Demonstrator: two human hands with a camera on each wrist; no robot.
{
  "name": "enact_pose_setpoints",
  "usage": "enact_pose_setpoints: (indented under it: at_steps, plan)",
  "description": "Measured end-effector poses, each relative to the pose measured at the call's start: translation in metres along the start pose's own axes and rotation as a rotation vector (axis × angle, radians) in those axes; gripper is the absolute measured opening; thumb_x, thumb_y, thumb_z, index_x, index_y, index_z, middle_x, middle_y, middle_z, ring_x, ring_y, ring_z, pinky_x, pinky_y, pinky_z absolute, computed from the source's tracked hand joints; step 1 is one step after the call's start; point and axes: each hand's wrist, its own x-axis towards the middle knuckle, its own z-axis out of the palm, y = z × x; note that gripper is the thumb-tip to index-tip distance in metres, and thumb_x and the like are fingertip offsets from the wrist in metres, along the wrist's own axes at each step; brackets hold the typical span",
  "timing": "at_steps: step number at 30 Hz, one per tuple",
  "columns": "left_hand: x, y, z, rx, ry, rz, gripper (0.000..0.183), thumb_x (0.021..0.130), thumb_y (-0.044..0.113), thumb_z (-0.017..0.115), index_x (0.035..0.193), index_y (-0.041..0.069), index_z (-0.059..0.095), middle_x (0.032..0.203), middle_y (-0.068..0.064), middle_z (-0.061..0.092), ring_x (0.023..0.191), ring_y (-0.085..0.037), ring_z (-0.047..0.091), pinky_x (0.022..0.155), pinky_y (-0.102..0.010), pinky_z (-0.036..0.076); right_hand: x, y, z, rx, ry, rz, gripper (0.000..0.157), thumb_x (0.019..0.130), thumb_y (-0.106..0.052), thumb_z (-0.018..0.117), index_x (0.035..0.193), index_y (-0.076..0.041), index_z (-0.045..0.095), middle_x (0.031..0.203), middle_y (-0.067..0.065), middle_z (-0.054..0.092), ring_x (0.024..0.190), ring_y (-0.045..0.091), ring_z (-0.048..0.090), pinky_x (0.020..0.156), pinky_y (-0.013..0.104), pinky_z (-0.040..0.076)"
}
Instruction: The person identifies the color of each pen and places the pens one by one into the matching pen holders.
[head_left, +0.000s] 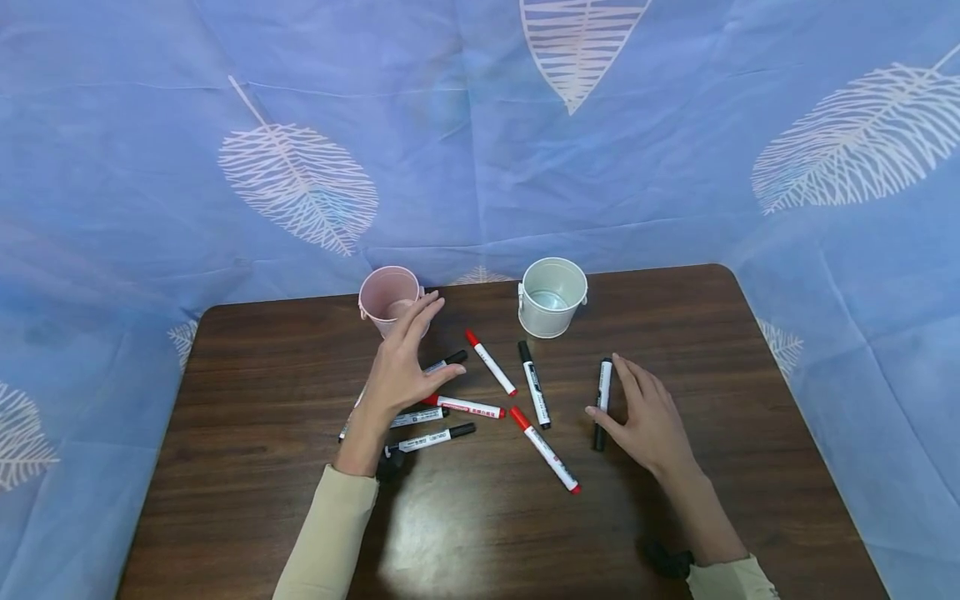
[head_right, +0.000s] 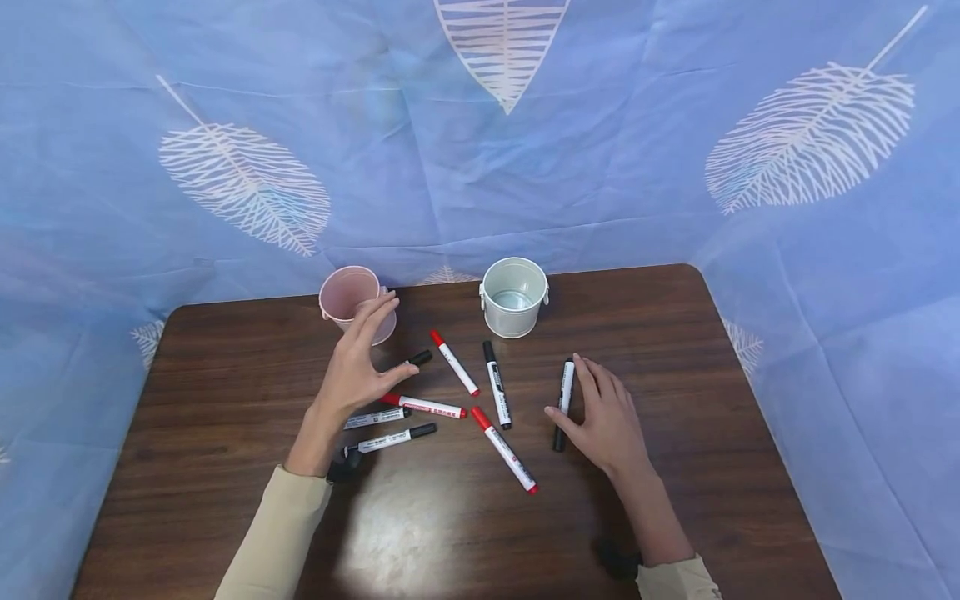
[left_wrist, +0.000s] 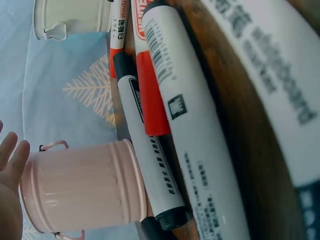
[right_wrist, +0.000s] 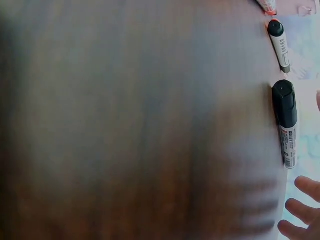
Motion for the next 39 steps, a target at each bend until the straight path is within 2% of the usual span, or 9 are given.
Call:
enact_pose_setpoints:
  at_steps: [6,9,15,19,23,31,35,39]
  plan:
    - [0.007,0.001,0.006,0.059,-0.038,-0.033,0.099,0.073,0.049,0.084,0.154,0.021,0.036,0.159,0.002,0.032,0.143,-0.023,0.037,0.105,-0.055,0.04,0.001,0.0,-0.002,-0.003,-0.006,0.01,0.097,0.085,-0.058,0.069,0.159,-0.015,0.023,0.149,0.024,0.039,0.132,0.05,0.037,0.104,0.069,0.028]
    - [0.015,0.004,0.01,0.076,-0.091,-0.065,0.098,0.074,0.047,0.084,0.155,0.023,0.034,0.16,0.002,0.031,0.143,-0.024,0.035,0.108,-0.055,0.037,0.002,-0.001,-0.003,-0.011,-0.014,0.021,0.098,0.086,-0.058,0.068,0.159,-0.015,0.02,0.147,0.026,0.04,0.13,0.049,0.039,0.104,0.068,0.03]
    - [0.032,0.009,0.023,0.086,-0.216,-0.113,0.093,0.082,0.059,0.073,0.157,0.03,0.026,0.16,-0.003,0.031,0.145,-0.023,0.032,0.11,-0.053,0.035,0.003,-0.006,-0.004,-0.037,-0.017,0.066,0.1,0.086,-0.053,0.071,0.16,-0.016,0.016,0.135,0.028,0.047,0.118,0.047,0.047,0.095,0.066,0.041]
    - [0.042,0.008,0.035,0.076,-0.255,-0.136,0.091,0.084,0.06,0.07,0.158,0.03,0.026,0.159,-0.004,0.031,0.145,-0.023,0.032,0.109,-0.054,0.036,0.004,-0.008,0.001,-0.05,-0.01,0.077,0.102,0.084,-0.05,0.075,0.16,-0.015,0.016,0.131,0.027,0.049,0.111,0.044,0.048,0.09,0.063,0.044]
    - [0.048,0.007,0.043,0.047,-0.269,-0.146,0.09,0.085,0.059,0.069,0.158,0.027,0.027,0.159,-0.006,0.031,0.145,-0.024,0.031,0.109,-0.055,0.035,0.006,-0.01,0.003,-0.064,-0.005,0.085,0.103,0.084,-0.049,0.076,0.16,-0.013,0.016,0.13,0.028,0.049,0.11,0.044,0.047,0.09,0.062,0.044]
    - [0.055,0.01,0.047,0.023,-0.275,-0.153,0.085,0.088,0.062,0.063,0.158,0.029,0.027,0.16,-0.003,0.031,0.145,-0.022,0.031,0.112,-0.052,0.032,0.009,-0.012,0.003,-0.082,0.007,0.088,0.102,0.083,-0.048,0.076,0.159,-0.013,0.018,0.129,0.028,0.05,0.109,0.044,0.048,0.09,0.061,0.045]
    - [0.062,0.013,0.048,0.029,-0.296,-0.154,0.084,0.089,0.066,0.058,0.157,0.027,0.027,0.16,-0.003,0.031,0.145,-0.024,0.031,0.109,-0.054,0.035,0.008,-0.014,0.002,-0.083,0.013,0.106,0.101,0.083,-0.048,0.077,0.158,-0.011,0.021,0.127,0.028,0.051,0.108,0.045,0.048,0.089,0.061,0.045]
    - [0.073,0.018,0.051,0.026,-0.333,-0.165,0.084,0.09,0.067,0.057,0.158,0.03,0.026,0.16,-0.002,0.03,0.145,-0.025,0.031,0.106,-0.057,0.038,0.009,-0.02,0.003,-0.076,0.015,0.168,0.096,0.084,-0.045,0.076,0.156,-0.007,0.025,0.12,0.028,0.052,0.099,0.042,0.051,0.078,0.059,0.05]
